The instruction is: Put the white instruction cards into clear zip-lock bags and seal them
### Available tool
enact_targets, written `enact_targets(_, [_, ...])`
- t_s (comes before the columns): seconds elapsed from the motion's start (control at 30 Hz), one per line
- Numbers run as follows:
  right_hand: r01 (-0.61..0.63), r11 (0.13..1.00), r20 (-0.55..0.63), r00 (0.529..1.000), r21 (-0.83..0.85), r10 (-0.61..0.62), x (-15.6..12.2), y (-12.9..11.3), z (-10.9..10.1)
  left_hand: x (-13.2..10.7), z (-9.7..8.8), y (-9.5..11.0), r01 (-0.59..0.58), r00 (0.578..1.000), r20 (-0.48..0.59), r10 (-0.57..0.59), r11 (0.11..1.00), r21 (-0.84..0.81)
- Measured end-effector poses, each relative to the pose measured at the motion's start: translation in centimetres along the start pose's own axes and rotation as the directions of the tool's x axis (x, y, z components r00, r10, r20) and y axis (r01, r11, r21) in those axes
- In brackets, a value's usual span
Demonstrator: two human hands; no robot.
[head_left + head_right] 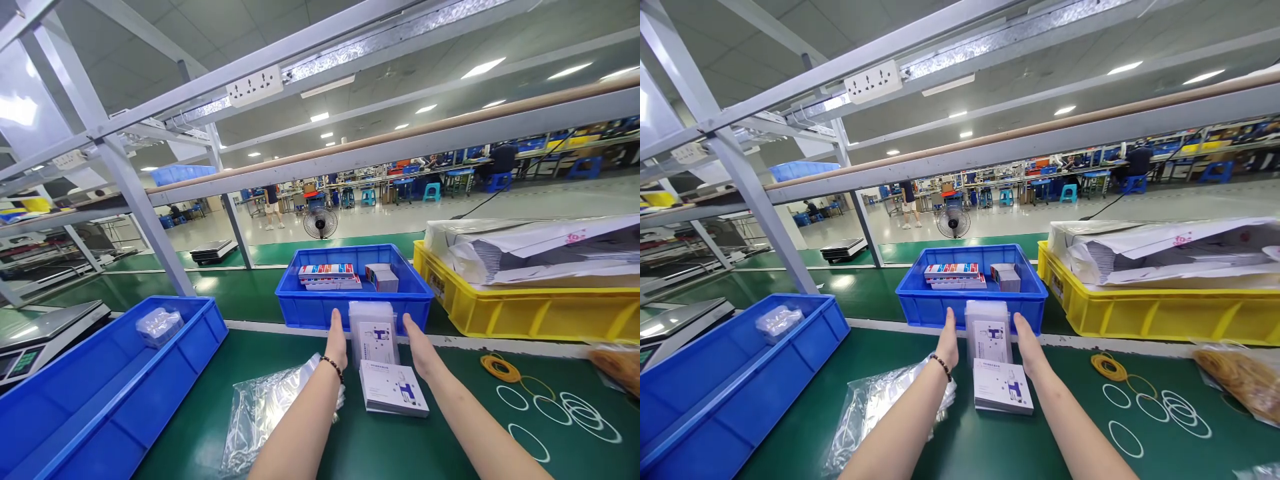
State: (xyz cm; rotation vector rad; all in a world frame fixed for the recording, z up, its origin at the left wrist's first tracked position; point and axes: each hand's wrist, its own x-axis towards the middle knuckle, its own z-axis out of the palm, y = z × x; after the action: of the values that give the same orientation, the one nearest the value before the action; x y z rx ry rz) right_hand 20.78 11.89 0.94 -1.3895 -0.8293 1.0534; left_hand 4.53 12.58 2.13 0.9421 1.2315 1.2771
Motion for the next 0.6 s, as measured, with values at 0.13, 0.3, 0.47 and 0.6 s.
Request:
enact_targets(0.13, [-0.007,0.995,-0.044,0.999,-0.101,0.002,-2.7,0.6,-2.5,-2.3,-3.6,0.5,-0.027,0.998,-0.054,0.027,1.000,0.002])
enact_targets(0.3, [-0.019,0.972,0.001,1.000,-0.236,0.020,-6.1,2.7,-3.4,-6.8,-6.7,-0.3,-0.166,0.986,0.031,0.163,0.976,0.144])
enact_targets(0.47, [-0.020,0.936,0.002,1.000,-0.352,0.022,-7.7,3.4,-3.5,-10.6,-9.0,-0.9,-0.264,0.962,0.212,0.172,0.787,0.558])
enact_targets(0.6, [0.134,0.852,0.031,0.990,-0.506,-0.137,-9.6,3.0,-3.6,-11.0,-11.0,-0.3,-0.149,0.989,0.140,0.052,0.290,0.945])
